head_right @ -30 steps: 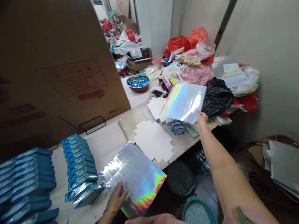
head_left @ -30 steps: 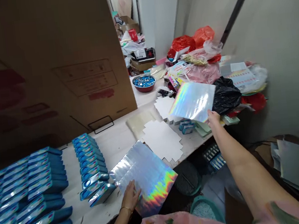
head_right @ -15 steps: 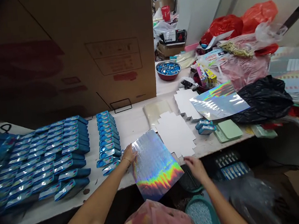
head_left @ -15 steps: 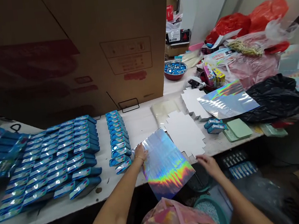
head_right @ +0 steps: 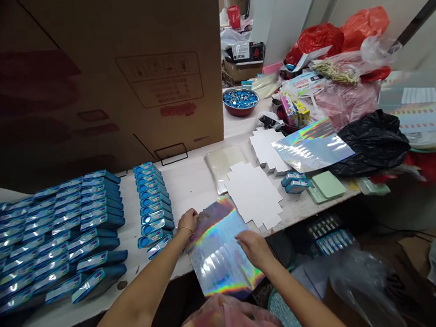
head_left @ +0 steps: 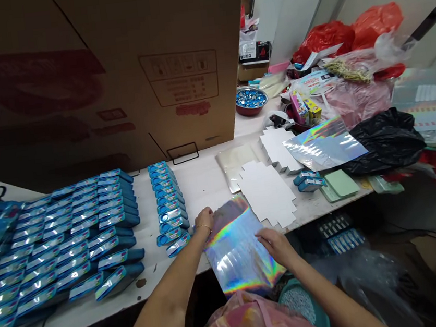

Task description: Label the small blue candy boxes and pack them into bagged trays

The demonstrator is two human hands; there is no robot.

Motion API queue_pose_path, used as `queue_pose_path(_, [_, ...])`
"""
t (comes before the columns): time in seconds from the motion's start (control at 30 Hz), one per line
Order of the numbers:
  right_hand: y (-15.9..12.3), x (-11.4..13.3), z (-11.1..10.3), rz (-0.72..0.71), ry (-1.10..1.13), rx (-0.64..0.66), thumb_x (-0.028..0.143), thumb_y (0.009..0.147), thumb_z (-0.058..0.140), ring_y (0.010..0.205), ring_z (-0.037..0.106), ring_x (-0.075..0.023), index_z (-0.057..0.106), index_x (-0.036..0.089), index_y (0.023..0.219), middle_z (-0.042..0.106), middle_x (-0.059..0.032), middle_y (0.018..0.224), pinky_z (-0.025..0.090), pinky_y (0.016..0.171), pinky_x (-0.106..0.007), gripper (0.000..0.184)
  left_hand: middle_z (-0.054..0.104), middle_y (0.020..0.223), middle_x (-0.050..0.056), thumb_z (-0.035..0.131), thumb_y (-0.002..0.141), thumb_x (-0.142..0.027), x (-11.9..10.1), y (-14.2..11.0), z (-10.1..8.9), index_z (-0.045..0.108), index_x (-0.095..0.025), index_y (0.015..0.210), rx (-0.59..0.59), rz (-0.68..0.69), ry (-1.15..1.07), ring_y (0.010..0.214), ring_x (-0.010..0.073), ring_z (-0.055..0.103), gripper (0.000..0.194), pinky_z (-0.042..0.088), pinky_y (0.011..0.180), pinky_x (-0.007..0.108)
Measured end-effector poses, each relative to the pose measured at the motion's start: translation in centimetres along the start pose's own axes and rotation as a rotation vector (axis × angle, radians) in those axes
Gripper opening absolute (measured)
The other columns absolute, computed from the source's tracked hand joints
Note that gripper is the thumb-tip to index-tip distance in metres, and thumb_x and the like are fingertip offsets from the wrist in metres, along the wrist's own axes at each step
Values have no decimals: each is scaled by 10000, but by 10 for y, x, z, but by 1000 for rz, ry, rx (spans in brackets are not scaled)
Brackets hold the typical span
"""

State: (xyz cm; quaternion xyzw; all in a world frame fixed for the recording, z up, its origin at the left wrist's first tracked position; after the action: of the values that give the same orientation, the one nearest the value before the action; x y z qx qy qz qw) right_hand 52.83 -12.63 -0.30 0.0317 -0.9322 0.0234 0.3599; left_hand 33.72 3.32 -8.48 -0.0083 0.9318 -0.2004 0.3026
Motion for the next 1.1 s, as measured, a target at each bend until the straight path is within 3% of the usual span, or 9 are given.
queue_pose_path(0.1, [49, 42, -14, -240, -201, -95, 210, 820, 483, 1061, 476, -207, 549, 195, 1096, 561, -78, 1140, 357, 906, -369, 284, 620, 763, 36, 493, 754, -243, -33, -26, -13, 579, -206, 722, 35, 124, 38, 779, 178, 544, 99, 338, 709, 272])
queue_pose_path(0.17, [72, 64, -18, -367, -325, -103, 216, 795, 533, 1110, 421, -221, 518, 200, 1135, 534, -82, 1173, 292, 949, -401, 340, 623, 814, 29, 468, 776, -249, -55, -49, -27, 578, -219, 756, 31, 219, 57, 831, 174, 542, 116, 329, 762, 269])
queue_pose_path(0.23, [84, 78, -17, -447, -415, -62, 222, 789, 547, 1025, 461, -215, 559, 199, 1068, 593, -78, 1041, 291, 922, -397, 280, 621, 842, 32, 431, 801, -253, -74, -73, -43, 577, -218, 798, 12, 319, 96, 867, 176, 538, 150, 322, 800, 277])
queue_pose_path(0.33, [83, 92, -13, -516, -472, 11, 238, 830, 487, 799, 499, -180, 617, 189, 909, 610, -52, 777, 343, 761, -323, 160, 625, 854, 44, 404, 821, -268, -87, -104, -67, 586, -202, 845, 2, 420, 173, 877, 183, 542, 196, 324, 832, 297])
queue_pose_path(0.43, [70, 107, -19, -585, -446, 10, 241, 861, 428, 715, 480, -157, 620, 173, 834, 586, -40, 712, 314, 667, -280, 205, 638, 920, 48, 468, 797, -308, -78, -124, -94, 598, -199, 922, -37, 444, 182, 914, 194, 548, 211, 324, 867, 314])
queue_pose_path(0.63, [64, 124, -35, -592, -366, 54, 233, 856, 438, 680, 501, -131, 599, 163, 717, 590, -15, 669, 289, 686, -254, 223, 678, 870, 30, 488, 781, -340, -39, -142, -131, 653, -215, 850, -78, 497, 53, 809, 163, 602, 218, 421, 762, 257])
queue_pose_path(0.87, [73, 133, -23, -467, -556, 194, 157, 813, 453, 694, 523, -141, 588, 141, 722, 619, -44, 715, 268, 720, -265, 163, 689, 767, 41, 441, 795, -308, -17, -141, -123, 662, -203, 794, -83, 608, -86, 709, 161, 624, 245, 469, 673, 262])
queue_pose_path(1.03, [84, 146, -15, -361, -627, 246, 193, 823, 457, 699, 534, -144, 574, 153, 672, 621, -38, 695, 253, 733, -273, 195, 684, 757, 35, 491, 777, -305, 8, -140, -120, 603, -184, 1017, -33, 552, -345, 669, 147, 621, 291, 480, 641, 251])
queue_pose_path(1.1, [86, 152, -8, -326, -606, 257, 217, 841, 445, 700, 537, -140, 570, 157, 670, 621, -31, 694, 254, 732, -269, 220, 686, 799, 42, 515, 763, -295, 21, -139, -126, 609, -182, 1007, -13, 542, -441, 704, 150, 625, 285, 483, 661, 254])
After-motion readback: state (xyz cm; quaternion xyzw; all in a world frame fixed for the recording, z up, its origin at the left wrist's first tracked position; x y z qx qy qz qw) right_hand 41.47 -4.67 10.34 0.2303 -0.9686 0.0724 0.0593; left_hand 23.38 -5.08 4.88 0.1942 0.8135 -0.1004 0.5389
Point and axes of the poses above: each hand's wrist, its own y-axis towards the middle knuckle, its own z-axis out of the palm, x = y × z, the point moved 7 cm from there along y, towards the middle knuckle
